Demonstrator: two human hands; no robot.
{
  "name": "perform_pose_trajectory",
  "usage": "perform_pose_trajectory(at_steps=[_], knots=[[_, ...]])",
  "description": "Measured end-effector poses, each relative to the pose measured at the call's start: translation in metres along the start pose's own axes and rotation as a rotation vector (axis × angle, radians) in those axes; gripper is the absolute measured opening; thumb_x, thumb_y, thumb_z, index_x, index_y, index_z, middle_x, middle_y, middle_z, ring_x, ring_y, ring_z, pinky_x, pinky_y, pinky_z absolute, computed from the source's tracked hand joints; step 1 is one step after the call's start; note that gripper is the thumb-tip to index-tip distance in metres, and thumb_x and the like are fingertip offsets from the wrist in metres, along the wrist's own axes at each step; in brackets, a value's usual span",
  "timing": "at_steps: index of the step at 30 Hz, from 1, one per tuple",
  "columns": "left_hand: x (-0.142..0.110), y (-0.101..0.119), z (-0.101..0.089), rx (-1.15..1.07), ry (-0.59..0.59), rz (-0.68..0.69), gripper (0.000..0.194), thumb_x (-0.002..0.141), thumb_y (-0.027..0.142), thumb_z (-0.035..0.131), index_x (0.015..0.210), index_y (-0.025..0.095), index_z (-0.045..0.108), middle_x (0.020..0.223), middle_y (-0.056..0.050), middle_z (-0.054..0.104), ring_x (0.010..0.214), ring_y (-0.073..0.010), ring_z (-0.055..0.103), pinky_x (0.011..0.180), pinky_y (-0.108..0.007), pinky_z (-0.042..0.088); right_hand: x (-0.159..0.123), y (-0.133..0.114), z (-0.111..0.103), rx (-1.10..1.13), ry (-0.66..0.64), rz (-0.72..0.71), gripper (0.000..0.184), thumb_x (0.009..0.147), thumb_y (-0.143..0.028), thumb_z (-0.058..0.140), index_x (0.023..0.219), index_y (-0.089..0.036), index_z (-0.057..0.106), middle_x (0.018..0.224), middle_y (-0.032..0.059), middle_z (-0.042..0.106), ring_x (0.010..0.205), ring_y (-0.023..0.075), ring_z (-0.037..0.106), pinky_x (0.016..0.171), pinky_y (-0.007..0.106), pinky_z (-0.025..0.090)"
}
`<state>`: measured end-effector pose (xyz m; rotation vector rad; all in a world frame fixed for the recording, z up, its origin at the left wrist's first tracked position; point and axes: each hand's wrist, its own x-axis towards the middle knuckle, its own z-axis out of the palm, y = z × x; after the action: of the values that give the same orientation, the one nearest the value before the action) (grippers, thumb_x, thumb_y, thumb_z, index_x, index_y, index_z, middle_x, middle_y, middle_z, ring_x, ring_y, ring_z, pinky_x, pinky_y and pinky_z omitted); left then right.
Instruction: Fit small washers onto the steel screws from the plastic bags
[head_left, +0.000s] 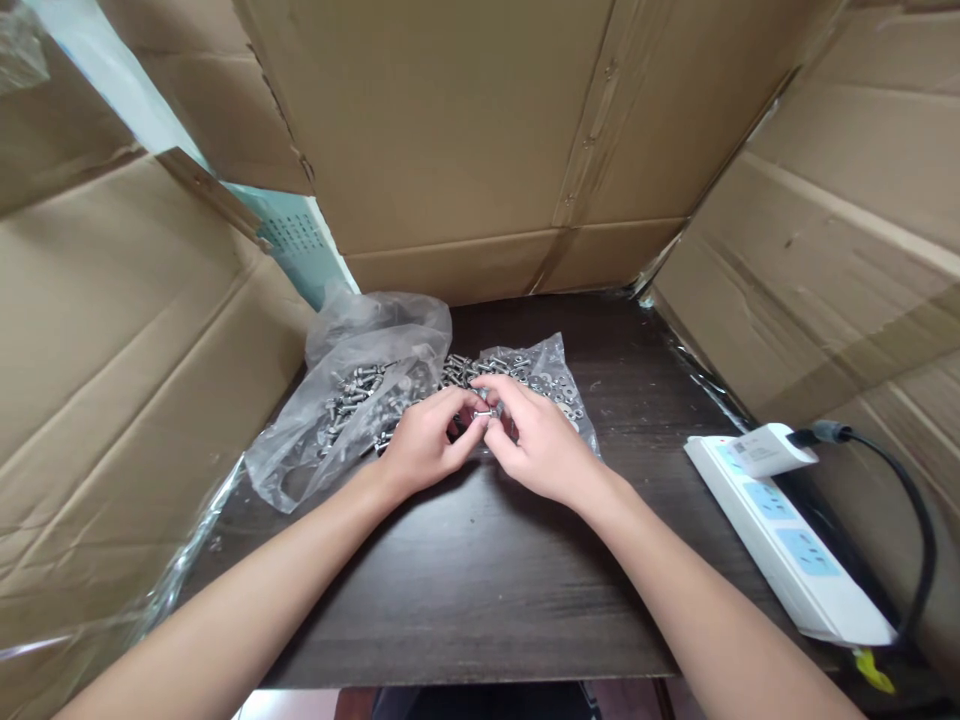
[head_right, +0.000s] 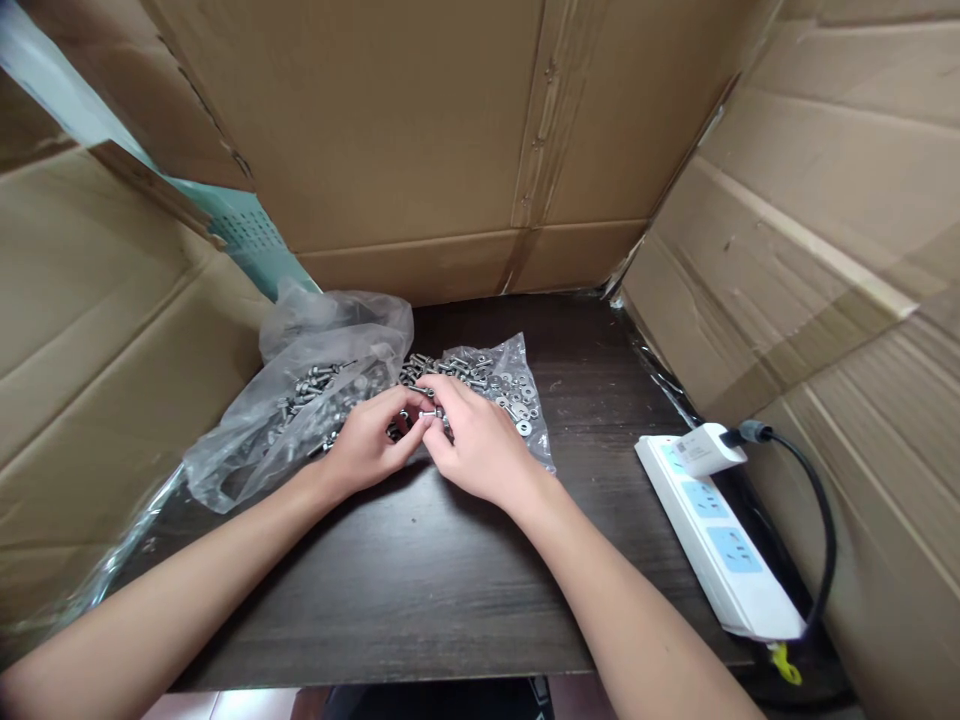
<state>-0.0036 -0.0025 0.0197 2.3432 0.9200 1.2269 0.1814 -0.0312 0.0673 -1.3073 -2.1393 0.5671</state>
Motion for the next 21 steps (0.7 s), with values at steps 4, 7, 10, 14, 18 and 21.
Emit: perform_pose_trajectory(at_steps=[4, 7, 10, 14, 18, 21], knots=[[-0.001, 0.002, 0.001, 0.000, -0.002, 0.041, 0.007, 0.097, 0.019, 0.059, 0.102, 0.016, 0.063, 0.086, -0.003, 0.066, 0.071, -0.0128, 0.062, 0.062, -0.022, 0.051, 0.001, -0.003, -0.004, -0.011, -0.060, 0.048, 0.039, 0.098, -0.022, 0.044, 0.135, -0.020, 0.056, 0.107, 0.0091, 0.075, 0.080, 0.0222, 0.068, 0.074, 0.035, 0.049], [-0.001, 0.002, 0.002, 0.001, 0.004, 0.059, 0.009, 0.097, 0.018, 0.059, 0.104, 0.016, 0.063, 0.087, -0.004, 0.066, 0.070, -0.0131, 0.062, 0.061, -0.022, 0.052, 0.002, -0.003, -0.006, 0.012, -0.095, 0.076, 0.036, 0.101, -0.023, 0.040, 0.132, -0.021, 0.057, 0.102, 0.0074, 0.077, 0.084, 0.0236, 0.070, 0.076, 0.035, 0.048], [-0.001, 0.002, 0.002, -0.001, 0.027, 0.059, 0.009, 0.098, 0.018, 0.060, 0.106, 0.016, 0.064, 0.086, -0.003, 0.066, 0.069, -0.0126, 0.061, 0.062, -0.022, 0.052, 0.002, 0.001, -0.005, 0.043, -0.069, 0.076, 0.033, 0.104, -0.025, 0.038, 0.129, -0.021, 0.058, 0.101, 0.0070, 0.076, 0.085, 0.0230, 0.071, 0.077, 0.035, 0.048], [0.000, 0.001, 0.000, -0.010, 0.062, 0.035, 0.007, 0.099, 0.018, 0.062, 0.105, 0.016, 0.066, 0.090, -0.004, 0.070, 0.071, -0.0120, 0.063, 0.064, -0.022, 0.052, 0.002, 0.007, 0.001, 0.102, -0.001, 0.025, 0.037, 0.103, -0.026, 0.043, 0.138, -0.021, 0.053, 0.107, 0.0082, 0.073, 0.085, 0.0211, 0.069, 0.078, 0.034, 0.051], [0.000, 0.001, -0.002, -0.009, 0.075, 0.018, 0.007, 0.099, 0.019, 0.063, 0.104, 0.016, 0.066, 0.092, -0.004, 0.071, 0.071, -0.0121, 0.064, 0.063, -0.022, 0.053, 0.001, 0.008, 0.004, 0.152, 0.054, -0.013, 0.046, 0.097, -0.022, 0.051, 0.143, -0.021, 0.048, 0.118, 0.0104, 0.068, 0.086, 0.0192, 0.068, 0.077, 0.033, 0.053], [0.000, 0.002, -0.002, -0.012, 0.073, 0.028, 0.008, 0.100, 0.021, 0.061, 0.104, 0.016, 0.066, 0.090, -0.004, 0.070, 0.071, -0.0129, 0.065, 0.063, -0.023, 0.053, 0.002, 0.007, 0.002, 0.148, 0.026, 0.029, 0.037, 0.101, -0.025, 0.046, 0.137, -0.021, 0.054, 0.098, 0.0062, 0.072, 0.082, 0.0202, 0.068, 0.077, 0.034, 0.051]])
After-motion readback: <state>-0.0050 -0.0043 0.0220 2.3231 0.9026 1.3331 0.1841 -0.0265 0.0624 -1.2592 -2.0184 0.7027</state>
